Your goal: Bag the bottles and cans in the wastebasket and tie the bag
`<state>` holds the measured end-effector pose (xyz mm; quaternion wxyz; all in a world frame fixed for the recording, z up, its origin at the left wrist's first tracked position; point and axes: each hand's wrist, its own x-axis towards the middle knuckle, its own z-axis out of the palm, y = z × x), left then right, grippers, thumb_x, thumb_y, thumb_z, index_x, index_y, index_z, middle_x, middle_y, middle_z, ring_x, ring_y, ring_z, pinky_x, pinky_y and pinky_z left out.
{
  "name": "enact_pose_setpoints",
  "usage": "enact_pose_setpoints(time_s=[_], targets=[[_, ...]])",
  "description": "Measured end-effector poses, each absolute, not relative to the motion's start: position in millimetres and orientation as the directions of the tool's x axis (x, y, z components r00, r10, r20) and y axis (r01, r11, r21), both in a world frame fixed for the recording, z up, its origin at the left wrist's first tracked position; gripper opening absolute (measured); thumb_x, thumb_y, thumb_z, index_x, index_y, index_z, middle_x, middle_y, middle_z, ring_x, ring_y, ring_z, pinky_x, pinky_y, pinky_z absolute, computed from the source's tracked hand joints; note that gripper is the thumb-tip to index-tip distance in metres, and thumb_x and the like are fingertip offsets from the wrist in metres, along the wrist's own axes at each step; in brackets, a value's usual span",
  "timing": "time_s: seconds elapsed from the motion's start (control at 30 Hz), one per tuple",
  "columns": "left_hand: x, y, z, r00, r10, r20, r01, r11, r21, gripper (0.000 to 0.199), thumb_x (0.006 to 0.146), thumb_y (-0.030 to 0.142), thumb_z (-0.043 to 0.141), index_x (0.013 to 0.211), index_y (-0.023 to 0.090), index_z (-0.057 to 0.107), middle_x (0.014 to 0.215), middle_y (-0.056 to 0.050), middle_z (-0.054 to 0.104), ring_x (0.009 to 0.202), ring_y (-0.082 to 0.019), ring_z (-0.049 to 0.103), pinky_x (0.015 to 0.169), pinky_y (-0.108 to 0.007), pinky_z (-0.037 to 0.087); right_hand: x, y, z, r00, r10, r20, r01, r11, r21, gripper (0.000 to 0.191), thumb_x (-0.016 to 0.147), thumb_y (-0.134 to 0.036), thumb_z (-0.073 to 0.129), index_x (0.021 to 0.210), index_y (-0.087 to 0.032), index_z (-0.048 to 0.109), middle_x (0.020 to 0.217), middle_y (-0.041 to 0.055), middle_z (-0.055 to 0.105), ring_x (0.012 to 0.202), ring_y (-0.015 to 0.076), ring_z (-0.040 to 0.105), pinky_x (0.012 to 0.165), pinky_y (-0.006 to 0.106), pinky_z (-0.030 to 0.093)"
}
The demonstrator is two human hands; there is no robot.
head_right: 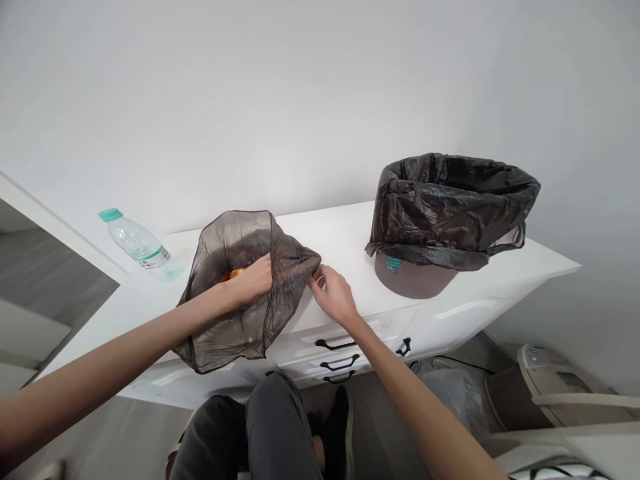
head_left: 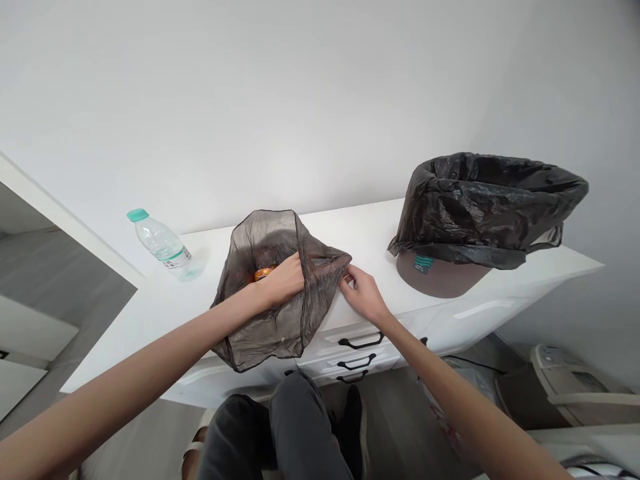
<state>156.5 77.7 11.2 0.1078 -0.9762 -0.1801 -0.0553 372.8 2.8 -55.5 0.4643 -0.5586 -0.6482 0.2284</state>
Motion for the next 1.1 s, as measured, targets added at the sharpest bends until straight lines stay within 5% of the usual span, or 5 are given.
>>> enact_pose_setpoints(time_s=[0.27,0.5,0.67,0.83,1.1], targets=[[129.9,62.4,31.2,0.9,0.372,0.228,0.419,-0.881,-0.217,0.037,0.101,0.016,0.044,0.131,0.021,0.066,0.121,-0.013,0.075,0.118,-0.028,0.063,0.115,-0.05,0.04,371.7,-5.7,-48.0,0.168,0.927,0.335,0.297,0.277,-0.914,0.04,0.09,-0.062,0.057,0.082,-0.023,0.063,0.073,0.0023,0.066,0.069,0.0198,0.058,0.07,0.032,0.047],[82.9,44.8,42.7,0.862,0.317,0.395,0.431,-0.869,-0.244,0.046,0.105,0.015,0.044,0.15,0.02,0.053,0.132,-0.012,0.073,0.132,-0.024,0.062,0.12,-0.045,0.042,369.5,-7.8,-51.1,0.259,0.922,0.287,0.219,0.233,-0.947,0.055,0.083,-0.077,0.063,0.084,-0.022,0.064,0.071,0.0029,0.066,0.065,0.0189,0.059,0.064,0.031,0.049],[52.1,-3.1,64.5,0.655,0.443,0.611,0.513,-0.855,0.07,0.058,0.107,0.032,0.054,0.161,0.032,0.032,0.14,-0.005,0.07,0.137,-0.022,0.062,0.119,-0.044,0.049,364.2,-13.4,-47.7,0.246,0.926,0.285,0.275,0.215,-0.937,0.056,0.081,-0.078,0.064,0.081,-0.022,0.064,0.069,0.0034,0.067,0.065,0.0187,0.06,0.064,0.031,0.05],[12.6,-73.8,115.5,0.183,0.567,0.803,0.652,-0.681,0.333,0.052,0.105,0.039,0.059,0.151,0.036,0.035,0.134,-0.008,0.067,0.133,-0.027,0.065,0.114,-0.054,0.053,360.5,-18.8,-49.1,0.256,0.92,0.298,0.33,0.206,-0.921,0.048,0.08,-0.071,0.065,0.077,-0.023,0.064,0.067,0.0033,0.066,0.063,0.0184,0.06,0.06,0.029,0.049],[-84.2,-62.5,112.3,-0.115,0.598,0.793,0.72,-0.5,0.481,0.035,0.102,0.031,0.058,0.131,0.027,0.039,0.107,-0.006,0.066,0.113,-0.024,0.07,0.092,-0.043,0.059,370.1,-19.0,-66.9,0.266,0.922,0.281,0.374,0.17,-0.912,0.037,0.081,-0.059,0.068,0.078,-0.022,0.068,0.067,0.0032,0.066,0.062,0.0179,0.059,0.058,0.028,0.046]])
